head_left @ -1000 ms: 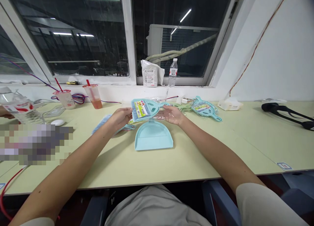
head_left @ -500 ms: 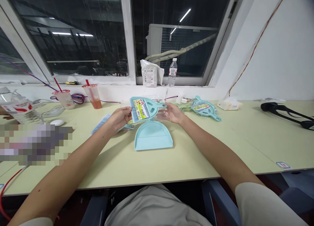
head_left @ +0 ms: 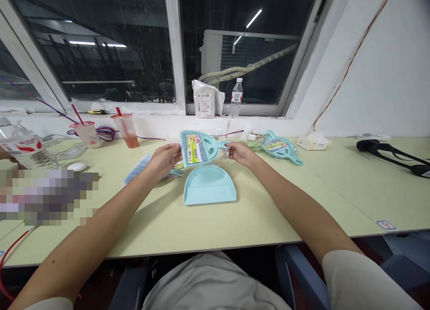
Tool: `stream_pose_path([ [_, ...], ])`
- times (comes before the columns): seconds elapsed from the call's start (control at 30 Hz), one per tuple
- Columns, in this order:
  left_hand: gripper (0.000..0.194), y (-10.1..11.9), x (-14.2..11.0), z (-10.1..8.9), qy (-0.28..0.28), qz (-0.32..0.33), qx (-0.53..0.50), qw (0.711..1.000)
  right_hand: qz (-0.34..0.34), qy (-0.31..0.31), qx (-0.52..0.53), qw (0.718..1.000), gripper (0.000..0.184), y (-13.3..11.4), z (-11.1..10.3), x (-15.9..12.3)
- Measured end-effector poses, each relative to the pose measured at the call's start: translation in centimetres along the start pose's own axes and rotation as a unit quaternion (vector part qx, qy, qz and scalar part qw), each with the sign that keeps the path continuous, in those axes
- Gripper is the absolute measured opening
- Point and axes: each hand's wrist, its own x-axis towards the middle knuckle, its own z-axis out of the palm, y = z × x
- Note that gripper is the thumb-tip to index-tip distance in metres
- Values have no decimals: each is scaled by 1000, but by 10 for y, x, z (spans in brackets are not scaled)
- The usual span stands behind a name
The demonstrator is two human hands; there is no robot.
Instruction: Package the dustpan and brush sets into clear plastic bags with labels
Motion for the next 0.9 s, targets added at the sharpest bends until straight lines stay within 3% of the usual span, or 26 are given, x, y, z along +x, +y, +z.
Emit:
stream_pose_path([
  [0.27,33,2,-15,13,-31,-68,32,997,-42,122,-21,991,10,6,6,3],
  [0.53,16,-2,-15,18,18,-22,77,997,-69,182,-48,980,13,3,5,0],
  [0.8,14,4,-18,14,23,7,142,990,-54,156,-37,986,14,-3,1,-2],
  [0.9,15,6,-19,16,32,31,215,976,-54,143,-35,988,14,-2,2,-3],
])
